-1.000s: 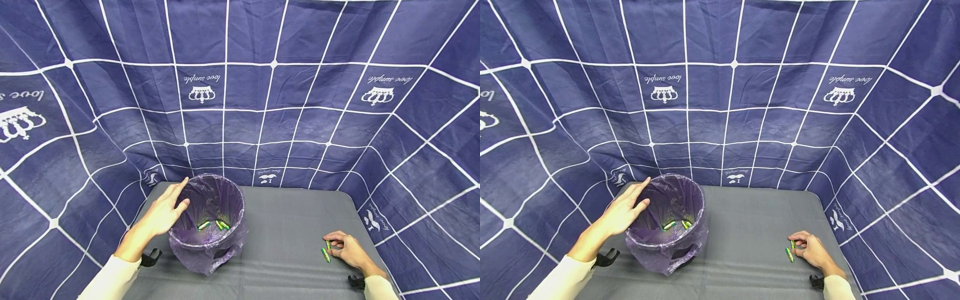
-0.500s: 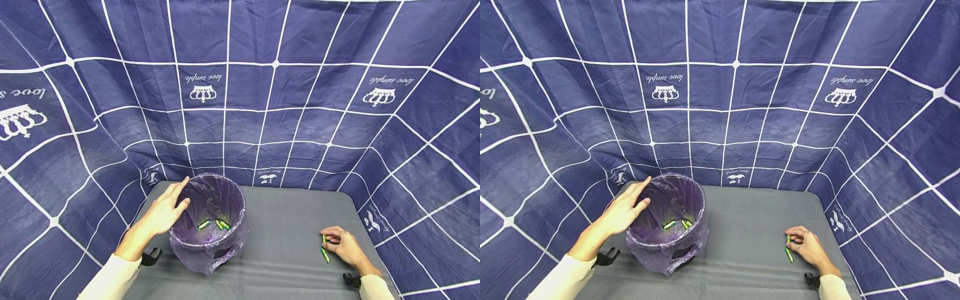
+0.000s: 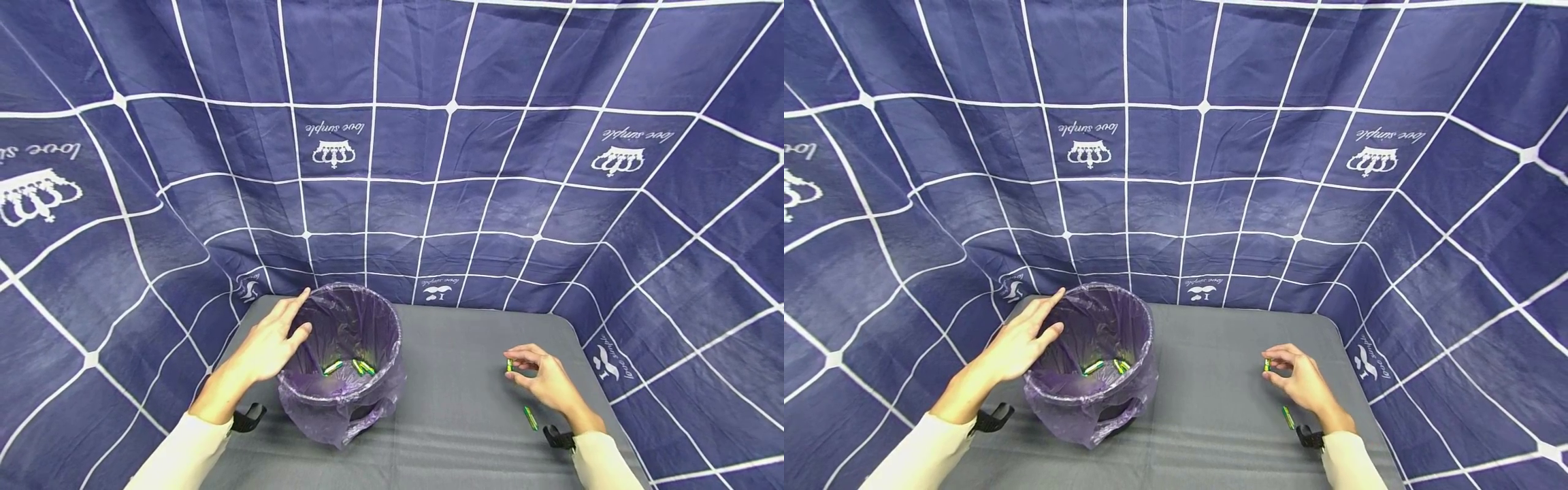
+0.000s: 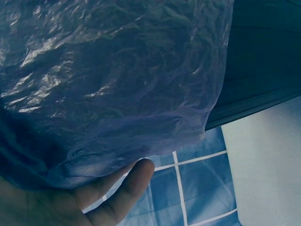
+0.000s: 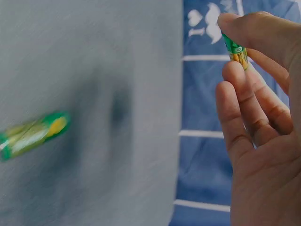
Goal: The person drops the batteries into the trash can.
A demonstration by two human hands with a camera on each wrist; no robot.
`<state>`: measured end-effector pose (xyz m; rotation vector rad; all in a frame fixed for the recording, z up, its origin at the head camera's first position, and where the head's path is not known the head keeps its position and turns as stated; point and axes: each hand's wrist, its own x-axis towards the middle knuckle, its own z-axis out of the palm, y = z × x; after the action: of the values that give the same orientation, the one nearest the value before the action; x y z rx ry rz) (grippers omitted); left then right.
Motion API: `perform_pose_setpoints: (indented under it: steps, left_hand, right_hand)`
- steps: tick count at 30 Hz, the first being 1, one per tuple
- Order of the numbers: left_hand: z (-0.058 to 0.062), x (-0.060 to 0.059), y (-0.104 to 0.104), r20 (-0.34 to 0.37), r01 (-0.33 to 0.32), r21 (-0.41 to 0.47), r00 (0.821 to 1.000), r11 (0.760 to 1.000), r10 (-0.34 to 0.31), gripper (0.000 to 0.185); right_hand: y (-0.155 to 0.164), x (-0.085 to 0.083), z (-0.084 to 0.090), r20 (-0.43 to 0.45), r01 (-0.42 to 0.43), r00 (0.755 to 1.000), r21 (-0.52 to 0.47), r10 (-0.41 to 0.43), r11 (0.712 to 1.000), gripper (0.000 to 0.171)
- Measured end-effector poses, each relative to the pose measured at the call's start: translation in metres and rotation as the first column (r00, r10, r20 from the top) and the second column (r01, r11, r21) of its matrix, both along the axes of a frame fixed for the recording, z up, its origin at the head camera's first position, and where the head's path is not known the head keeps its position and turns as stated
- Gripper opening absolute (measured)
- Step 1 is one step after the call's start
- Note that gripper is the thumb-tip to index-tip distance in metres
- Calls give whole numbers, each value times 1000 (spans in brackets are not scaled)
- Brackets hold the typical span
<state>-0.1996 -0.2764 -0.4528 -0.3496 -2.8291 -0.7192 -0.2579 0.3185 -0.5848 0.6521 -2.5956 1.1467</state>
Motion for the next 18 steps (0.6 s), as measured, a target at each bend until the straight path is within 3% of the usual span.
perform_pose_setpoints:
  steps: [11, 18]
  left_hand:
    - [1, 0, 0, 0, -1, -7, 1000, 1000, 1, 70]
    - [2, 2, 0, 7, -7, -10, 1000, 1000, 7, 71]
  right_hand:
    - [-49, -9, 44, -36, -38, 999, 68, 40, 997, 40]
    - [-82, -12, 70, -56, -89, 994, 51, 92, 995, 43]
